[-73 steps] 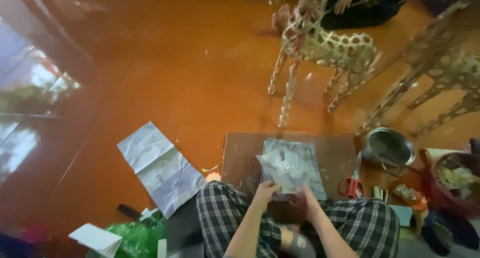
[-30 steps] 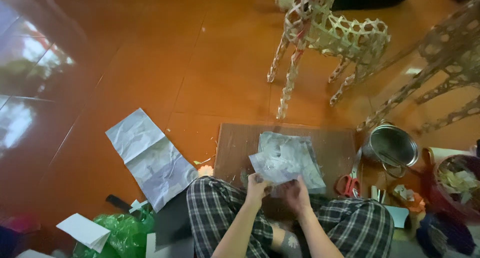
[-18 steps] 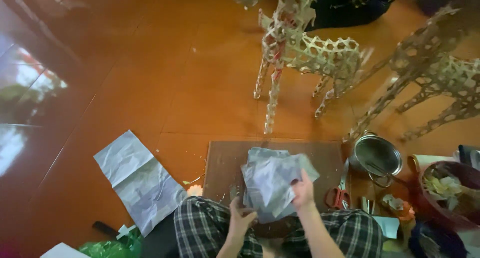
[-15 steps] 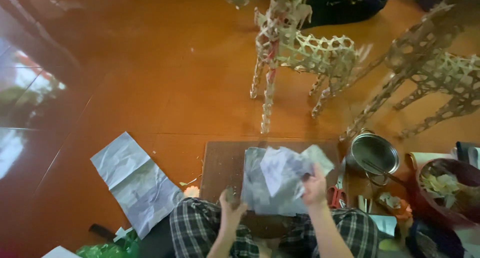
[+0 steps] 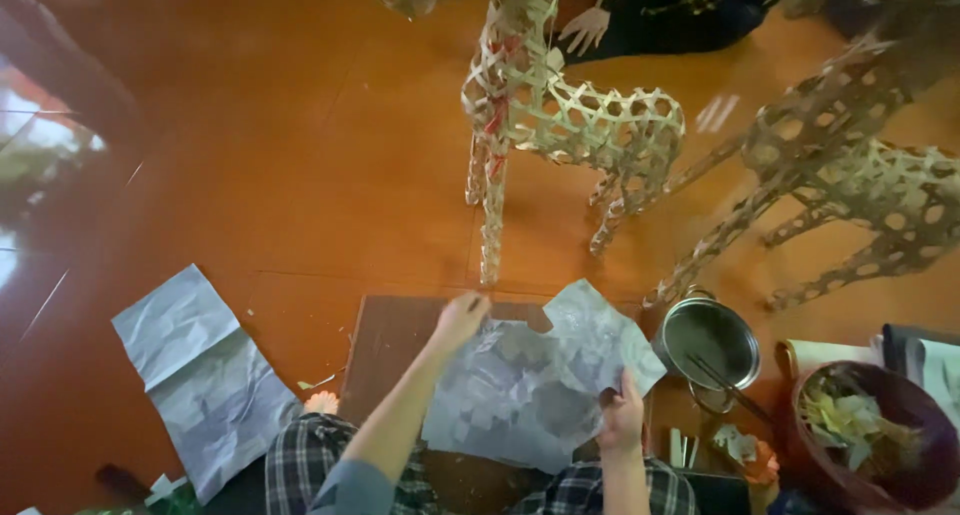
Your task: Wrapping a woven giraffe sculpture with paper by cutting and applying pieces
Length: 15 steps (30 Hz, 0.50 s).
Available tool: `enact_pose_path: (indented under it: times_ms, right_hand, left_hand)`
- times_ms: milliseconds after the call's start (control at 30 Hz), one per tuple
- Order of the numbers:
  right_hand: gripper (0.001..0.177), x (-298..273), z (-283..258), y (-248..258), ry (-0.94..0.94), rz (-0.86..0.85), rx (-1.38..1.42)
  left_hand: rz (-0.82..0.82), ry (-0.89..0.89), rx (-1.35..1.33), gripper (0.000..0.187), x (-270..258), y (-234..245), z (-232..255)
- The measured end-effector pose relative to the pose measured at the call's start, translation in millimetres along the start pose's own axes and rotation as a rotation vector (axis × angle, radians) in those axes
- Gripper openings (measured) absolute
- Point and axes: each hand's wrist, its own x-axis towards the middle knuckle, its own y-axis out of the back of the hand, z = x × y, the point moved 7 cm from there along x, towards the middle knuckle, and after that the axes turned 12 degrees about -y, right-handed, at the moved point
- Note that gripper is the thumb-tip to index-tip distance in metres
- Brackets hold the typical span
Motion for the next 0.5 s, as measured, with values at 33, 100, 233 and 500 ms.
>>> enact_pose_path:
  times_ms: [33, 100, 233, 500]
  right_hand:
    - [0.045, 7.9, 0.2, 4.1, -0.002, 0.025, 0.007]
    - [0.046, -4.4, -5.7, -6.6, -0.023, 0.072, 0.008]
    - [0.043, -22.9, -56.7, 8.5, 0.243, 0.102, 0.063]
    - [0.045, -39.1, -103.1, 40.8, 0.571, 0.098, 0.084]
  left_hand:
    - [-0.082, 0.105, -0.011, 0.038, -3.8, -29.2, -40.7]
    - [-0.173, 0.235, -0.03, 0.054, -34.2, -61.1, -71.7]
    - [-0.306, 0.439, -0.482, 0.041, -103.0, -114.3, -109.8]
    - [-0.213, 0.093, -0.474, 0.011, 0.1, -61.3, -47.4]
